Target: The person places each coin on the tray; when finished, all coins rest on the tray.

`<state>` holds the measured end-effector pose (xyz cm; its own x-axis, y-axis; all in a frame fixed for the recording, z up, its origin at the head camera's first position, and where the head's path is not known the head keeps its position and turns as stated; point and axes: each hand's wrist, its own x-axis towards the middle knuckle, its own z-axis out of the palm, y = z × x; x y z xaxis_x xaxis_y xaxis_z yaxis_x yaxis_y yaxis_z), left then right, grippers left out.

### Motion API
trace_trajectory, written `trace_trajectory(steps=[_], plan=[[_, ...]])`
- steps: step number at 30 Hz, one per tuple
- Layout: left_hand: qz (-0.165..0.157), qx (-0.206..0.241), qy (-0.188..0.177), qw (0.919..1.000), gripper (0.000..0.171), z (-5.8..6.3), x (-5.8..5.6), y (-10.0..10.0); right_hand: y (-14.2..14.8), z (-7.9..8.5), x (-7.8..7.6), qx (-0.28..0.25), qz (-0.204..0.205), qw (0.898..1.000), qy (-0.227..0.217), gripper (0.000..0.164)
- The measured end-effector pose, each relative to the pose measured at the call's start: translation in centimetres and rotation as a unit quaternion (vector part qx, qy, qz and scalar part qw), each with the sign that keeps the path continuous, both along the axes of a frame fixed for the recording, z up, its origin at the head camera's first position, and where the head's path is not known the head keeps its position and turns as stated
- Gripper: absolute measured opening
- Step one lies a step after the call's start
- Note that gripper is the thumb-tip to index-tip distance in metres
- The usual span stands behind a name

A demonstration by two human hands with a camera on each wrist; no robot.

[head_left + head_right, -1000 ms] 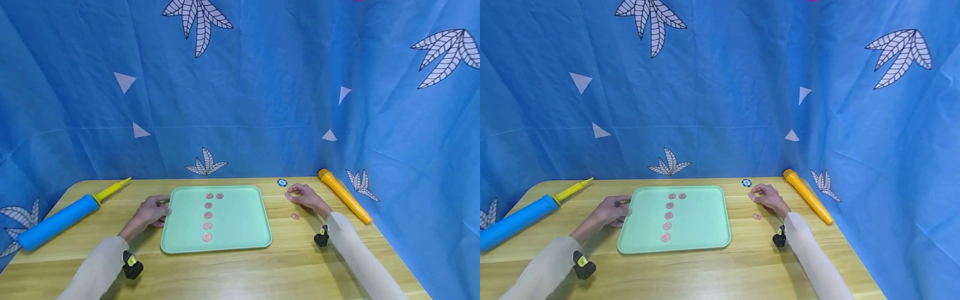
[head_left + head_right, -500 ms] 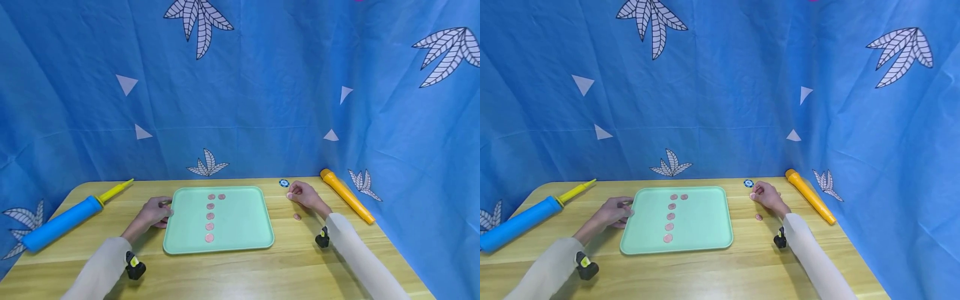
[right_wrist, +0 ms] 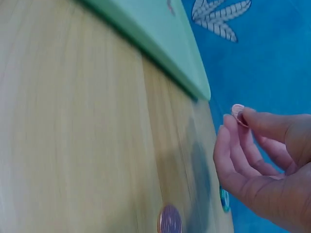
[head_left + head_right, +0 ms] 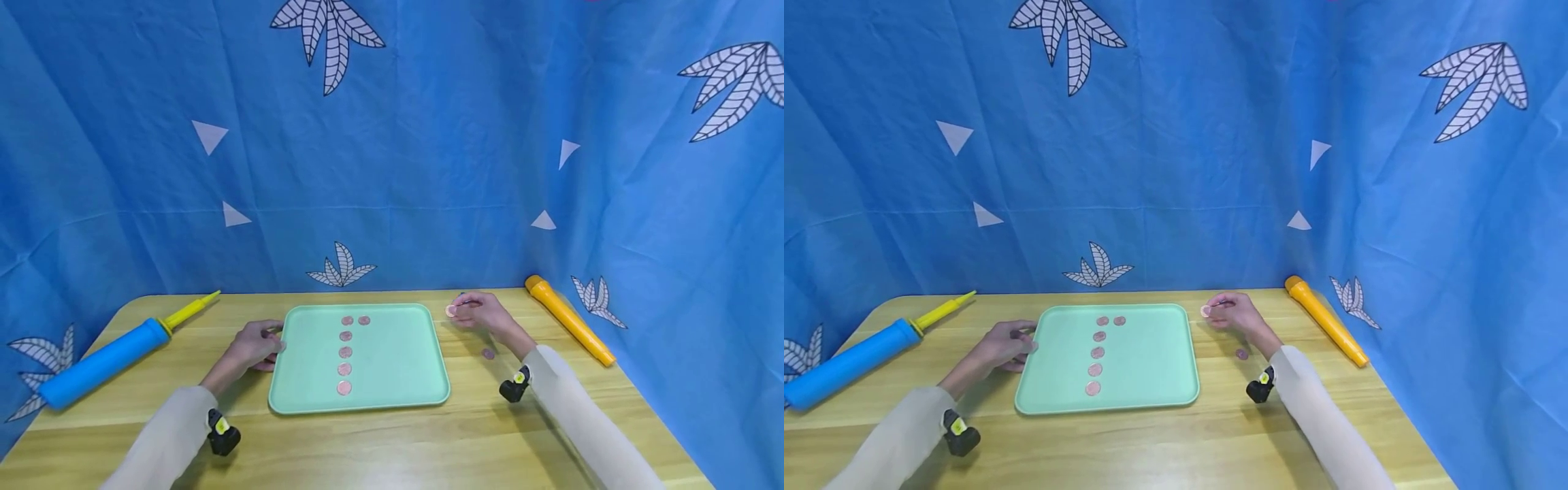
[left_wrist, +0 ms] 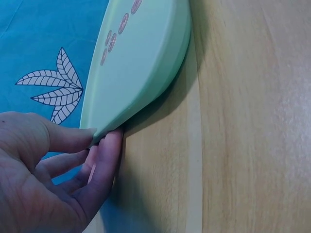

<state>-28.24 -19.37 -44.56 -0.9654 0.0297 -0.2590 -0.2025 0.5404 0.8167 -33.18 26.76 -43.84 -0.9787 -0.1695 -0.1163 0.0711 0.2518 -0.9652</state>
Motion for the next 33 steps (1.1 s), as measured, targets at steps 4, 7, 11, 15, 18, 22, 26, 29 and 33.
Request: trace_trajectory(steps=[4,7,11,15,18,22,26,29,33], plan=[[-0.001,0.003,0.003,1.0000,0.057,0.0,0.1,0.0,-1.1,0.0,0.0,-0.029,0.008,0.999,-0.031,0.030],[-0.001,0.001,0.005,1.0000,0.057,-0.1,0.0,0.0,-1.9,-0.1,0.2,-0.042,0.022,0.998,-0.049,0.032],[0.000,-0.001,0.007,1.0000,0.057,-0.1,0.0,0.1,-2.8,-0.4,0.4,-0.057,0.037,0.996,-0.058,0.033],[0.002,-0.001,0.008,1.0000,0.057,0.0,0.0,0.1,-3.8,-0.5,0.6,-0.065,0.046,0.995,-0.053,0.033],[0.003,0.002,0.010,0.9999,0.056,0.0,0.1,0.1,-4.5,-0.4,0.8,-0.074,0.048,0.995,-0.052,0.033],[0.005,0.001,0.008,1.0000,0.056,-0.2,0.2,0.1,-5.5,-0.2,0.8,-0.092,0.046,0.993,-0.055,0.032],[0.008,-0.003,0.004,1.0000,0.056,-0.2,0.2,0.1,-6.4,-0.2,0.6,-0.095,0.049,0.993,-0.057,0.029],[0.007,-0.003,0.005,1.0000,0.057,-0.2,0.2,0.1,-7.1,-0.3,0.3,-0.093,0.058,0.992,-0.058,0.029],[0.003,-0.003,0.011,0.9999,0.057,-0.1,0.1,0.1,-8.1,-0.4,0.1,-0.089,0.066,0.992,-0.065,0.028]])
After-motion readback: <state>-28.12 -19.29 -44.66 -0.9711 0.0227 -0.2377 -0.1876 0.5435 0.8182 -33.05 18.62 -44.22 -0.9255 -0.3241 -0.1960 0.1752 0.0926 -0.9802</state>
